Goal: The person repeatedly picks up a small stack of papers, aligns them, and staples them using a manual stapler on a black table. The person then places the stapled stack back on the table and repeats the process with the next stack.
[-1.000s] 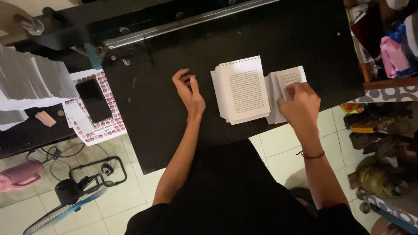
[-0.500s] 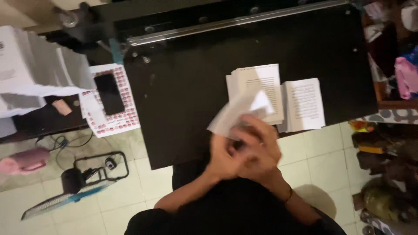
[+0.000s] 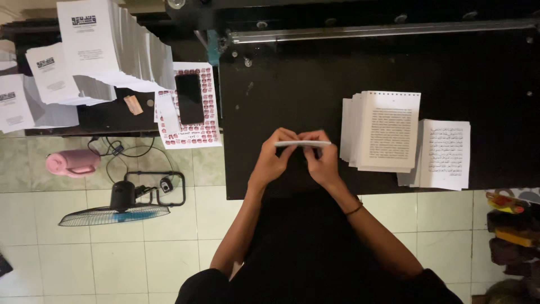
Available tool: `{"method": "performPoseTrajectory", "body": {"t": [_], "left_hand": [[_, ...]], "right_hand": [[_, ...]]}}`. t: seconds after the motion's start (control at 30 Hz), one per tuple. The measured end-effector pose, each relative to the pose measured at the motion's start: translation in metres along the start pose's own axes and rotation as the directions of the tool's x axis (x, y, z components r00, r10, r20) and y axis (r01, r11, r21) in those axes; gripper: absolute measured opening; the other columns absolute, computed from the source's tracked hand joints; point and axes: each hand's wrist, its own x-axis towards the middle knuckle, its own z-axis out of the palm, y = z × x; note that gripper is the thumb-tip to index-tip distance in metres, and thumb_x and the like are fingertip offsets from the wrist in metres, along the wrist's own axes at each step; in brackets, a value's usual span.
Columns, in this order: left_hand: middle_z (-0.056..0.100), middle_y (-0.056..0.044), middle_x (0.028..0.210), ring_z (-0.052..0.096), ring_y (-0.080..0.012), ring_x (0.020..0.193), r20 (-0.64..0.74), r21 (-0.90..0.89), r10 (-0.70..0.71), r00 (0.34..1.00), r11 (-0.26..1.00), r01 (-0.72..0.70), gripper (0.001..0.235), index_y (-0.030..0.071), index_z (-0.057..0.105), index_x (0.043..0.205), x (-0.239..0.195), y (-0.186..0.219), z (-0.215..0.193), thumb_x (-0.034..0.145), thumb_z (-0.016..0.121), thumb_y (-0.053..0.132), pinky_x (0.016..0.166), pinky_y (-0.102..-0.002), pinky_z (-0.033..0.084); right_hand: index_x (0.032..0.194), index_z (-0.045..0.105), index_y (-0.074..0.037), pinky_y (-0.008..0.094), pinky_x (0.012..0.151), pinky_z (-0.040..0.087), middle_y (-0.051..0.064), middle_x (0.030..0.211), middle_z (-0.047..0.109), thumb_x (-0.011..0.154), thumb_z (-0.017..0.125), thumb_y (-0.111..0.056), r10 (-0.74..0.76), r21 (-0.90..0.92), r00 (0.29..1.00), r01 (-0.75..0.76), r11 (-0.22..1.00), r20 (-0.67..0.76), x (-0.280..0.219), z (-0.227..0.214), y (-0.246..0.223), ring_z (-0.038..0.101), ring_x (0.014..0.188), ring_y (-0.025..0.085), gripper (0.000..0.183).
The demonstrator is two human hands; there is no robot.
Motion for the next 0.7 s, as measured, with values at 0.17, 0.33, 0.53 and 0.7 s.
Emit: {"method": "performPoseTrajectory", "body": {"t": [0.17,0.33,0.53,0.7], "left_hand": [[0.070,-0.014,0.096,0.070,-0.0316,0.097,0.036,0.066,-0.050,0.998,0.997,0.047,0.015,0.001,0.060,0.095,-0.008,-0.017,-0.003,0.091,0.068,-0.010,0.087,-0.044,0.053],[0.068,-0.021,0.102,0.068,-0.0428,0.105,0.016,0.242,-0.045,0.999,0.970,0.040,0.025,-0.003,0.063,0.111,0.015,-0.045,-0.007,0.089,0.071,-0.010,0.092,-0.053,0.053],[0.057,-0.039,0.135,0.052,-0.0491,0.132,-0.125,0.245,-0.124,0.984,0.958,0.152,0.062,-0.015,0.041,0.146,0.082,-0.054,-0.006,0.093,0.070,-0.002,0.112,-0.060,0.040],[0.075,-0.024,0.098,0.074,-0.0414,0.095,-0.275,0.360,-0.422,0.864,0.788,0.499,0.039,-0.002,0.068,0.111,0.116,-0.077,-0.009,0.083,0.083,0.022,0.077,-0.049,0.060]], "right_hand": [[0.102,0.060,-0.001,0.046,0.086,0.051,0.021,0.102,0.076,0.095,0.057,0.003,-0.012,-0.057,0.998,0.015,0.998,0.057,-0.006,-0.004,0.012,0.073,0.098,0.032,0.009],[0.107,0.059,-0.003,0.045,0.083,0.052,0.019,0.099,0.073,0.098,0.059,-0.001,-0.041,-0.183,0.999,0.037,0.982,-0.022,0.006,-0.006,0.051,0.069,0.095,0.028,0.009],[0.129,0.044,0.010,0.034,0.049,0.060,0.025,0.094,0.067,0.098,0.058,0.007,0.037,0.002,0.968,-0.038,0.999,-0.247,0.065,0.016,0.013,0.069,0.062,0.029,0.035],[0.136,0.048,0.006,0.029,0.041,0.056,0.021,0.087,0.068,0.093,0.063,0.007,0.157,0.055,0.896,-0.148,0.987,-0.416,0.091,0.025,0.032,0.071,0.051,0.026,0.045]]}}
